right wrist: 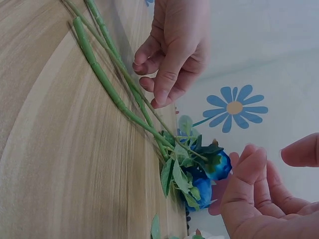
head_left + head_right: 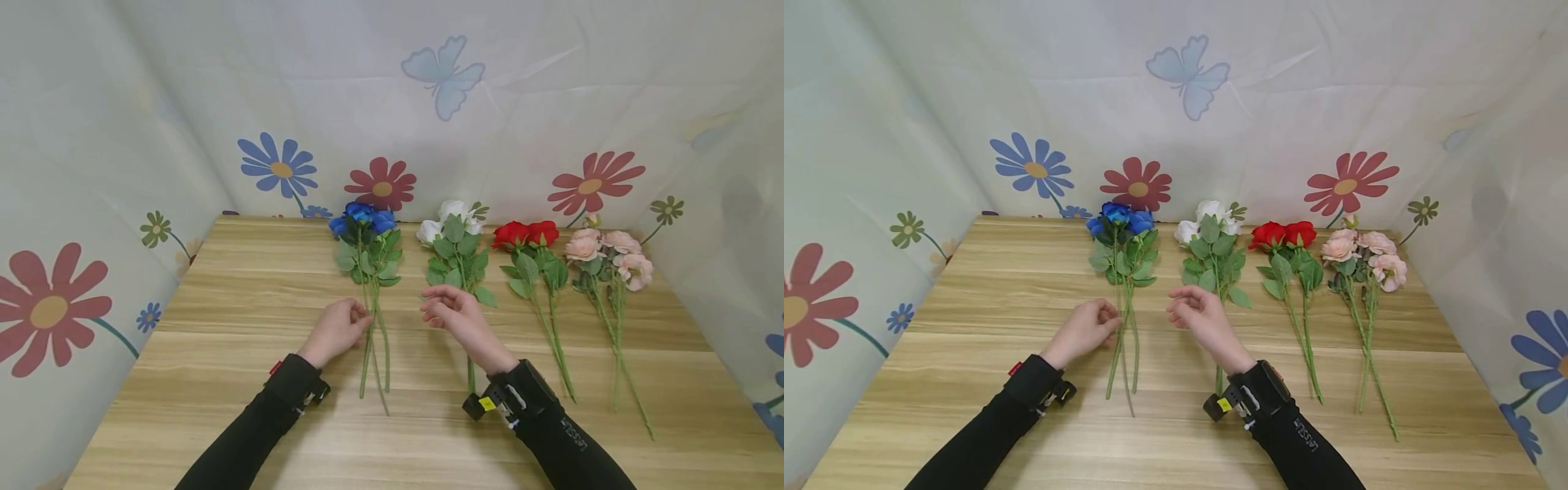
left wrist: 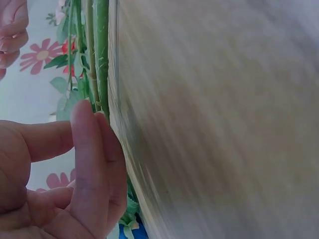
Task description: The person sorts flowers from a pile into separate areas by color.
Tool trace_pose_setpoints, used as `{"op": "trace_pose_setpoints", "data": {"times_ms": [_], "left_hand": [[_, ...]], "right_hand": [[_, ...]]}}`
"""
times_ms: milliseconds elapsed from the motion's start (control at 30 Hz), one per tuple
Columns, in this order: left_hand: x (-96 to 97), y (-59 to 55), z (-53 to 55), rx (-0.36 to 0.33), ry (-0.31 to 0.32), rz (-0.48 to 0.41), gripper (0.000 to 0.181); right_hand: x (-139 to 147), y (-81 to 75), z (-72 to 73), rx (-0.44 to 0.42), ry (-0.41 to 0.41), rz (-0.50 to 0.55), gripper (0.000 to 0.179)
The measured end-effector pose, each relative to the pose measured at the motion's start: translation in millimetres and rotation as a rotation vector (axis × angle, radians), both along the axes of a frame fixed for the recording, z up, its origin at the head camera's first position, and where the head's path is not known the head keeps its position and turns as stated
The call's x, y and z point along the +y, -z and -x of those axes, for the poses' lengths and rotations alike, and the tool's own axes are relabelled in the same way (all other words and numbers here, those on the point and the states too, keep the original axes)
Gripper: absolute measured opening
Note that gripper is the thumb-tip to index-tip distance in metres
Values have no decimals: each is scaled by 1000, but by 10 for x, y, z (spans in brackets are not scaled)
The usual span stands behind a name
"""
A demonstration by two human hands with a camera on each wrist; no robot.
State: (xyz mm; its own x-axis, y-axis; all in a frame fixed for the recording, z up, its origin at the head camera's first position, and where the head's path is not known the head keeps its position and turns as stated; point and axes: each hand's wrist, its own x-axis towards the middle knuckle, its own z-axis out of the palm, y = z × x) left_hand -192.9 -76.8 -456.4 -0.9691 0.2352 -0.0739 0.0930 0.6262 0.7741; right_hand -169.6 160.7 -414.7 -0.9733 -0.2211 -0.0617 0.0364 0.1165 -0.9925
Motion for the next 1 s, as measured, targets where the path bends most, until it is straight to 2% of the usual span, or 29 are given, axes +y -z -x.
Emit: {"op": "trace_pose_setpoints", "data": {"times_ms": [300,567,767,1000], "left_hand": [[-28,-38,-21,9,3,78,25],[-47,-77,-53,-7,21,147,26],[-51,-88,-83,-84,40,110,21],[-76,-83,-111,-129,72,50,17]], "right_hand": [[-47,18,-6,-17,-14,-25,31],[-245,102,-40,-68,-192,-162,37],[-404,206,-50,-110,-269,-245,44],[-514,277,-53,-146,-336,-224,45]]}}
